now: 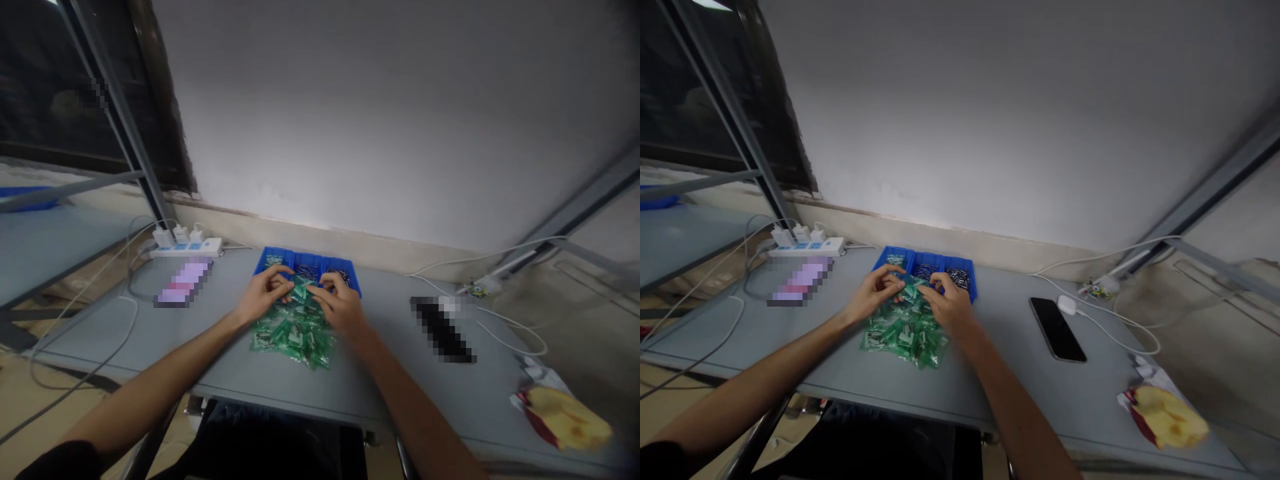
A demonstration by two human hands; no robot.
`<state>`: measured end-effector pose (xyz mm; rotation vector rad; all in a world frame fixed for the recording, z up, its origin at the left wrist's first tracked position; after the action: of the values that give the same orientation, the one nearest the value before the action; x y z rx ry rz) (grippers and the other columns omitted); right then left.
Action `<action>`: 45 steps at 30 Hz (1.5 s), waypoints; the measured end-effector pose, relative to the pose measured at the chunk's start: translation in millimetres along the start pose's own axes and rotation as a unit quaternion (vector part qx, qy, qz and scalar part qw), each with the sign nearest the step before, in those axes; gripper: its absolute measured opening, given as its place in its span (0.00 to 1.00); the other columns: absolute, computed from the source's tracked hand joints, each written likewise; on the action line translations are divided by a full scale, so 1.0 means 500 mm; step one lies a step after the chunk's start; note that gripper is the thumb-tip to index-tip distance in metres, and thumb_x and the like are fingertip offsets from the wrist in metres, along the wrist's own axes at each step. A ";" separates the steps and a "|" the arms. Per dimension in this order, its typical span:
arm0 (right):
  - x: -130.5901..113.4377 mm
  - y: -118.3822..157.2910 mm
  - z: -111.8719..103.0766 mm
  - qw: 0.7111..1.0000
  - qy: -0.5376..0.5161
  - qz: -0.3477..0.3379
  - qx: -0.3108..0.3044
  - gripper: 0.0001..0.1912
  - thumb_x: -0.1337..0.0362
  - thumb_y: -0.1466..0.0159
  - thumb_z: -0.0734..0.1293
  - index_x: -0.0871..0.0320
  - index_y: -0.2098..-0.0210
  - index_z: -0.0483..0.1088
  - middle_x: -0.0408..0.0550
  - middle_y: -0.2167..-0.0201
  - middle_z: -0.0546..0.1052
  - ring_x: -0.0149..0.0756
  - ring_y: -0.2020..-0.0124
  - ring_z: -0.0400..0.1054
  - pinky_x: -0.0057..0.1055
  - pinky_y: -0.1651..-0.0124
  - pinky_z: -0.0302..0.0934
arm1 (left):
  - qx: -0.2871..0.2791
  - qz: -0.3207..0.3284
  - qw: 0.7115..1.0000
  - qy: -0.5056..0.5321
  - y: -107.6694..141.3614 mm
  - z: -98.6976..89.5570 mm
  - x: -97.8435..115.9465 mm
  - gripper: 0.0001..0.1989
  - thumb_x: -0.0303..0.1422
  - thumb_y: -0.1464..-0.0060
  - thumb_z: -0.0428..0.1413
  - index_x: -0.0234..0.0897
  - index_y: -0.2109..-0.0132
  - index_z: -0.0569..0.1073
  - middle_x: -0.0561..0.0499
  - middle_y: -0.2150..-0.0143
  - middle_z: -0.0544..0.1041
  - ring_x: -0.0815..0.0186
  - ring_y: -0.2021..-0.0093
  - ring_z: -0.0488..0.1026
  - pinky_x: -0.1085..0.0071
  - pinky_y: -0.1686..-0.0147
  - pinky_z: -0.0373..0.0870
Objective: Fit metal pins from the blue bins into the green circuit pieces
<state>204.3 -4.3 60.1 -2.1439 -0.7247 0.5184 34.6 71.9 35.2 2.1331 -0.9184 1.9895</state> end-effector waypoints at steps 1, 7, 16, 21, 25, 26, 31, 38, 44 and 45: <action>-0.002 -0.002 -0.004 1.000 -0.021 0.004 0.011 0.11 0.67 0.30 0.63 0.53 0.57 0.78 0.50 0.60 0.75 0.33 0.64 0.70 0.29 0.60 0.66 | -0.013 0.013 0.999 -0.026 0.003 -0.002 0.006 0.19 0.45 0.39 0.58 0.35 0.48 0.72 0.51 0.67 0.77 0.66 0.70 0.75 0.71 0.68 0.73; 0.004 -0.016 -0.011 0.976 -0.173 0.131 0.026 0.07 0.64 0.32 0.65 0.56 0.64 0.75 0.46 0.69 0.75 0.32 0.70 0.69 0.29 0.67 0.64 | -0.041 0.145 0.973 -0.173 0.012 -0.015 0.051 0.16 0.45 0.39 0.58 0.35 0.57 0.79 0.46 0.59 0.77 0.61 0.58 0.73 0.66 0.56 0.70; 0.018 0.008 0.048 0.919 -0.285 0.269 -0.038 0.13 0.57 0.38 0.71 0.56 0.56 0.75 0.44 0.70 0.77 0.32 0.73 0.70 0.27 0.73 0.63 | 0.009 0.033 0.995 -0.098 0.019 -0.007 0.006 0.19 0.45 0.44 0.63 0.35 0.55 0.75 0.52 0.65 0.76 0.67 0.68 0.72 0.72 0.66 0.69; 0.016 0.014 0.055 0.895 -0.334 0.296 -0.028 0.15 0.57 0.38 0.71 0.55 0.54 0.73 0.44 0.70 0.77 0.34 0.71 0.72 0.28 0.69 0.67 | -0.027 0.012 0.999 -0.037 0.024 0.010 0.012 0.25 0.43 0.48 0.66 0.36 0.48 0.71 0.53 0.65 0.75 0.68 0.68 0.72 0.72 0.65 0.69; 0.005 0.011 0.064 0.881 -0.370 0.284 -0.078 0.20 0.59 0.37 0.69 0.54 0.46 0.67 0.47 0.60 0.79 0.36 0.59 0.75 0.29 0.63 0.69 | -0.014 0.015 1.000 -0.023 0.025 0.010 0.016 0.24 0.40 0.49 0.67 0.36 0.49 0.68 0.56 0.69 0.70 0.71 0.70 0.68 0.75 0.69 0.64; 0.004 0.011 0.066 0.880 -0.371 0.284 -0.087 0.20 0.59 0.37 0.69 0.54 0.46 0.66 0.47 0.60 0.79 0.36 0.59 0.75 0.29 0.62 0.69 | -0.015 0.016 0.999 -0.023 0.025 0.011 0.016 0.24 0.40 0.49 0.66 0.37 0.49 0.67 0.57 0.70 0.68 0.71 0.71 0.67 0.76 0.70 0.63; 0.002 0.012 0.071 0.884 -0.365 0.281 -0.086 0.19 0.61 0.38 0.69 0.54 0.49 0.67 0.45 0.63 0.77 0.35 0.61 0.74 0.29 0.62 0.69 | -0.053 0.010 0.999 -0.002 0.029 0.028 0.016 0.23 0.39 0.46 0.64 0.38 0.48 0.64 0.57 0.68 0.68 0.71 0.69 0.67 0.76 0.68 0.63; -0.006 0.012 0.077 0.878 -0.379 0.276 -0.093 0.25 0.64 0.38 0.68 0.52 0.42 0.61 0.38 0.69 0.72 0.30 0.68 0.70 0.27 0.64 0.68 | -0.071 0.014 0.997 0.000 0.031 0.035 0.023 0.20 0.39 0.46 0.64 0.37 0.52 0.66 0.56 0.66 0.68 0.71 0.67 0.67 0.76 0.66 0.65; 0.010 0.017 0.079 0.834 -0.442 0.322 -0.067 0.25 0.58 0.38 0.70 0.50 0.46 0.58 0.33 0.75 0.67 0.32 0.76 0.71 0.27 0.74 0.65 | -0.049 0.011 0.999 -0.015 0.028 0.024 0.019 0.21 0.41 0.45 0.64 0.37 0.48 0.70 0.56 0.70 0.67 0.70 0.70 0.65 0.76 0.70 0.62; 0.011 0.017 0.076 0.833 -0.445 0.325 -0.054 0.23 0.57 0.38 0.70 0.50 0.48 0.58 0.32 0.76 0.66 0.32 0.77 0.71 0.26 0.76 0.64 | -0.033 0.010 0.999 -0.010 0.027 0.021 0.017 0.22 0.41 0.46 0.64 0.38 0.48 0.70 0.57 0.71 0.67 0.70 0.71 0.65 0.76 0.70 0.62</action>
<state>189.4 16.3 30.0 -2.1639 -0.4494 1.9640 37.2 53.3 37.0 2.1199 -0.9980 1.9223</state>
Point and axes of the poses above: each hand's wrist, its own y-axis away from the middle knuckle, its own z-axis out of the palm, x = y × z, the point moved 7 cm from there along -y, towards the middle knuckle
